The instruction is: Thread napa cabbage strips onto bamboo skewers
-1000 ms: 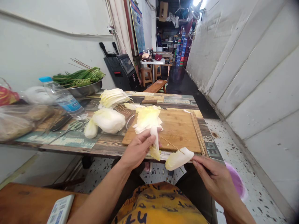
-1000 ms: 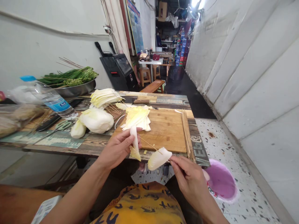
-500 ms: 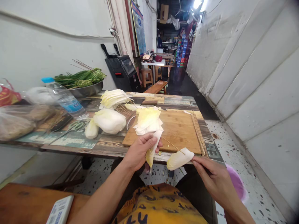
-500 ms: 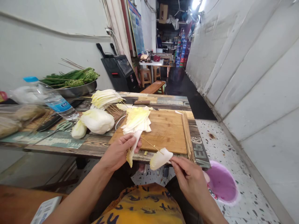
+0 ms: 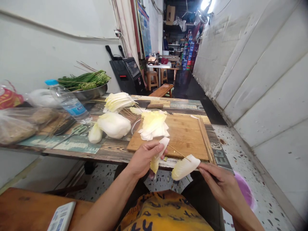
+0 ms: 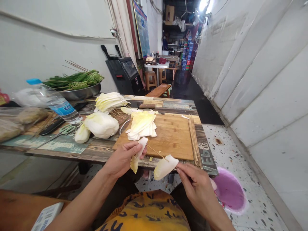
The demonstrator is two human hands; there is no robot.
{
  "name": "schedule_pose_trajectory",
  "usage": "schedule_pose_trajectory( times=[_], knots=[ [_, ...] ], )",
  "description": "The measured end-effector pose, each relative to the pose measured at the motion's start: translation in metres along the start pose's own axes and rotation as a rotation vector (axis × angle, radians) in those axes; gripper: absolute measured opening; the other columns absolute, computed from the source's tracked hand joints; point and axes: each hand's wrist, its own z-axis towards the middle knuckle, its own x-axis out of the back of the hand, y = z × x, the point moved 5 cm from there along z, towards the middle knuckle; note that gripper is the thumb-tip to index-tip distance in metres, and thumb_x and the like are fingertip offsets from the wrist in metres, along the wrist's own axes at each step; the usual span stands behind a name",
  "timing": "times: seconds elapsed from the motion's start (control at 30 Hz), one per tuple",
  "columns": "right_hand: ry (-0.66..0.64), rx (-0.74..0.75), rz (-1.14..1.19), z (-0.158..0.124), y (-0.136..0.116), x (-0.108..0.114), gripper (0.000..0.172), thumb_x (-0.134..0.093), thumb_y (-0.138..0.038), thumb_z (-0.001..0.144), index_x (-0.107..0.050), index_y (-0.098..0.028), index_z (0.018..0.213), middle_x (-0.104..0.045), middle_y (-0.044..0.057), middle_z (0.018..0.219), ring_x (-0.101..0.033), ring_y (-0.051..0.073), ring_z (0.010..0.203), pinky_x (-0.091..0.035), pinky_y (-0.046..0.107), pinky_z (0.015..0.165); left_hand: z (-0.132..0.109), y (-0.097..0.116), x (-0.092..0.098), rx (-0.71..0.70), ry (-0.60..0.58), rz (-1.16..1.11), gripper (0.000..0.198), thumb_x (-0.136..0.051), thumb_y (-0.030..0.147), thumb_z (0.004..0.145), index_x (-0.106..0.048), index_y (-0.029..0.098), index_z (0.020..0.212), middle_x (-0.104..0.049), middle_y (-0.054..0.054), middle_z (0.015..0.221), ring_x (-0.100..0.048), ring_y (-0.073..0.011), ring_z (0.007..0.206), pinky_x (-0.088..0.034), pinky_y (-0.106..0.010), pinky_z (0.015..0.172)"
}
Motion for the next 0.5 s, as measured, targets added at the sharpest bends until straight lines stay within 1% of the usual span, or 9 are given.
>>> schedule_pose_trajectory(
  times=[0.13,0.23,0.4,0.5],
  knots=[
    [-0.008,0.001,-0.002,-0.0012,0.0022,0.0002,0.026,-0.048,-0.024,0.092,-0.071,-0.023,0.104,-0.075,0.006,0.094,-0.070,0.018,0.077,-0.055,0.026,0.068,-0.0004,-0.0041,0.0004,0.016,-0.020,0.030,0.029,-0.075,0.042,0.068,-0.070,0.013,0.064,-0.060,-0.002,0.059,-0.048,-0.0086,0.053,-0.039,-0.021,0.055],
    [-0.026,-0.006,-0.001,-0.0013,0.0034,-0.0010,0.025,-0.049,-0.024,0.092,-0.071,-0.023,0.105,-0.075,0.006,0.095,-0.071,0.018,0.079,-0.055,0.026,0.069,-0.0001,-0.0060,0.0002,0.024,-0.037,0.022,0.027,-0.074,0.039,0.070,-0.070,0.013,0.065,-0.060,-0.002,0.061,-0.047,-0.0078,0.053,-0.037,-0.020,0.053],
    [-0.022,-0.026,-0.001,-0.0006,0.0042,-0.0014,0.026,-0.048,-0.027,0.092,-0.072,-0.024,0.103,-0.075,0.005,0.094,-0.071,0.019,0.077,-0.056,0.027,0.067,0.0005,-0.0066,-0.0013,0.002,-0.065,0.045,0.025,-0.071,0.037,0.074,-0.070,0.013,0.065,-0.061,-0.002,0.063,-0.047,-0.0076,0.055,-0.038,-0.021,0.056],
    [-0.014,-0.016,-0.004,-0.0004,0.0033,-0.0009,0.026,-0.048,-0.027,0.092,-0.072,-0.024,0.103,-0.076,0.005,0.093,-0.071,0.019,0.077,-0.056,0.026,0.066,0.0004,-0.0085,-0.0002,0.003,-0.060,0.071,0.026,-0.070,0.039,0.075,-0.070,0.014,0.066,-0.060,-0.002,0.061,-0.047,-0.0090,0.055,-0.037,-0.022,0.055]
  ],
)
